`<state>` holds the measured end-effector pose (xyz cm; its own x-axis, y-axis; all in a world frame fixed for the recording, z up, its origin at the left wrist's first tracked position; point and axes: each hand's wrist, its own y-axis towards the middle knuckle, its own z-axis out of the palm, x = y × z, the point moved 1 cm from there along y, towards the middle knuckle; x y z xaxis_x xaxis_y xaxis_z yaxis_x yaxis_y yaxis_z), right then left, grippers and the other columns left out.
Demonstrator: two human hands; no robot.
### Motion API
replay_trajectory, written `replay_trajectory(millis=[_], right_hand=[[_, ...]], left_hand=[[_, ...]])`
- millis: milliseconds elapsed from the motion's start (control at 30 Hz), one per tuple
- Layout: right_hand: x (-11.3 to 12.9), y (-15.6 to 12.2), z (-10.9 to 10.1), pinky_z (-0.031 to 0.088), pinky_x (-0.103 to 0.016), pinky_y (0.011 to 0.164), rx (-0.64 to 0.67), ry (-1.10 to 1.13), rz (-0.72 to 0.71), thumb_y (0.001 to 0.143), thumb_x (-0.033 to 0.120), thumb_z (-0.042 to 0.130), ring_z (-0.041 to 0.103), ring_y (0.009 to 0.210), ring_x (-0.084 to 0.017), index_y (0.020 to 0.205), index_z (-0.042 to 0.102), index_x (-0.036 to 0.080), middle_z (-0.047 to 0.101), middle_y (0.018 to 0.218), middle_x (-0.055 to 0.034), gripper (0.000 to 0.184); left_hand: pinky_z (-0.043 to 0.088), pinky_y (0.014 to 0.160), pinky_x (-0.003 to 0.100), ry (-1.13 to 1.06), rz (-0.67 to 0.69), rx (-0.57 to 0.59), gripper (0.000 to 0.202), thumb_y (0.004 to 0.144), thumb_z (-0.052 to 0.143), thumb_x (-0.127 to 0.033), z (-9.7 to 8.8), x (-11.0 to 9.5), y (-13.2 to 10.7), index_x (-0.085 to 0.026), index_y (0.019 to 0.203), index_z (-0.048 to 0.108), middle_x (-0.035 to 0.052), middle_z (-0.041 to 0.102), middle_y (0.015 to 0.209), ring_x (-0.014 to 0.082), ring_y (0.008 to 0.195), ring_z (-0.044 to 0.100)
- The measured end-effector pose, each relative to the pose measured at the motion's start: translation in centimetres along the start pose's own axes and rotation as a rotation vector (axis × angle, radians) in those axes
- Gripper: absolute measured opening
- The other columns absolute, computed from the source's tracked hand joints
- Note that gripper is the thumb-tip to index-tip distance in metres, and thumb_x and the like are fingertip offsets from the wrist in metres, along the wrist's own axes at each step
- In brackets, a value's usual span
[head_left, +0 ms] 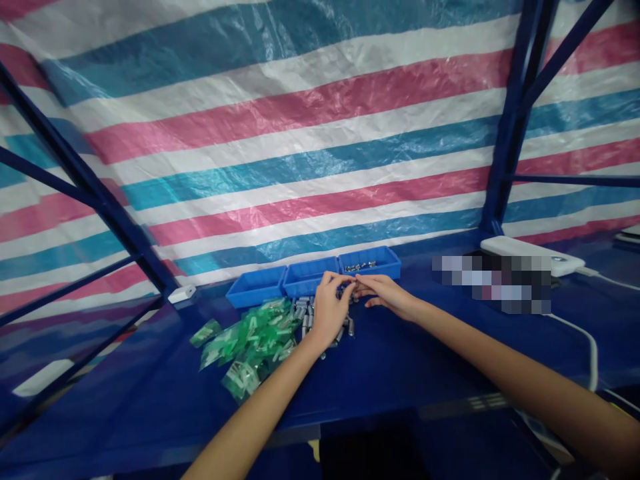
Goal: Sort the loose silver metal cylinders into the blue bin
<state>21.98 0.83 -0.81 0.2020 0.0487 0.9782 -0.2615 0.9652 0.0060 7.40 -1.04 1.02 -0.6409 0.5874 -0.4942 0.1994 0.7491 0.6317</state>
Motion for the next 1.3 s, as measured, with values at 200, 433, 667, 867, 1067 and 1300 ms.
replay_trajectory(millis=[200, 433, 667, 867, 1067, 1300], right_hand=[[0.62, -0.53, 0.71, 0.043, -0.015, 0.053, 0.023, 0.099, 0.007, 0.078, 0.03, 0.062, 0.059, 0.078, -0.011, 0.098, 0.068, 0.021, 0.066, 0.092, -0.0054, 0.023], [0.62, -0.5, 0.7, 0.039, -0.016, 0.051, -0.062, 0.02, -0.016, 0.071, 0.039, 0.067, 0.05, 0.066, -0.008, 0.09, 0.071, 0.02, 0.065, 0.09, -0.0038, 0.027], [0.49, -0.39, 0.54, 0.038, -0.015, 0.05, -0.081, -0.001, -0.032, 0.069, 0.042, 0.068, 0.048, 0.064, -0.007, 0.092, 0.07, 0.02, 0.063, 0.089, -0.0038, 0.032], [0.52, -0.47, 0.58, 0.037, -0.015, 0.048, -0.087, 0.001, -0.046, 0.068, 0.045, 0.068, 0.048, 0.061, -0.007, 0.088, 0.07, 0.018, 0.063, 0.084, -0.0036, 0.034], [0.41, -0.32, 0.34, 0.038, -0.015, 0.049, -0.129, -0.042, -0.054, 0.065, 0.043, 0.071, 0.049, 0.061, -0.007, 0.086, 0.071, 0.018, 0.063, 0.078, -0.0018, 0.033], [0.44, -0.41, 0.21, 0.041, -0.016, 0.05, -0.215, -0.062, -0.062, 0.062, 0.037, 0.074, 0.052, 0.061, -0.007, 0.083, 0.071, 0.016, 0.066, 0.08, -0.0031, 0.03]], left_hand=[[0.043, 0.07, 0.025, -0.06, -0.021, -0.09, 0.017, 0.086, 0.049, -0.028, -0.45, -0.51, 0.09, -0.02, 0.092, 0.063, 0.0024, 0.053, 0.087, 0.0128, 0.076, 0.052], [0.042, 0.071, 0.026, -0.045, -0.011, -0.09, 0.015, 0.086, 0.049, -0.029, -0.38, -0.59, -0.02, -0.017, 0.084, 0.058, 0.0018, 0.052, 0.085, 0.0126, 0.076, 0.051], [0.042, 0.074, 0.026, -0.025, 0.023, -0.08, 0.013, 0.086, 0.048, -0.028, -0.34, -0.51, 0.04, -0.018, 0.083, 0.057, 0.0018, 0.052, 0.086, 0.0129, 0.079, 0.052], [0.042, 0.072, 0.025, -0.031, 0.043, -0.093, 0.014, 0.086, 0.048, -0.028, -0.32, -0.46, 0.1, -0.019, 0.084, 0.059, 0.0019, 0.051, 0.085, 0.0126, 0.077, 0.051], [0.042, 0.076, 0.026, 0.001, 0.068, -0.077, 0.01, 0.084, 0.052, -0.025, -0.15, -0.08, 0.02, -0.019, 0.085, 0.06, 0.0016, 0.052, 0.087, 0.0131, 0.081, 0.053], [0.042, 0.077, 0.028, 0.081, 0.046, 0.026, 0.013, 0.083, 0.053, -0.025, 0.12, 0.22, 0.06, -0.021, 0.092, 0.061, 0.0025, 0.054, 0.09, 0.0149, 0.084, 0.054]])
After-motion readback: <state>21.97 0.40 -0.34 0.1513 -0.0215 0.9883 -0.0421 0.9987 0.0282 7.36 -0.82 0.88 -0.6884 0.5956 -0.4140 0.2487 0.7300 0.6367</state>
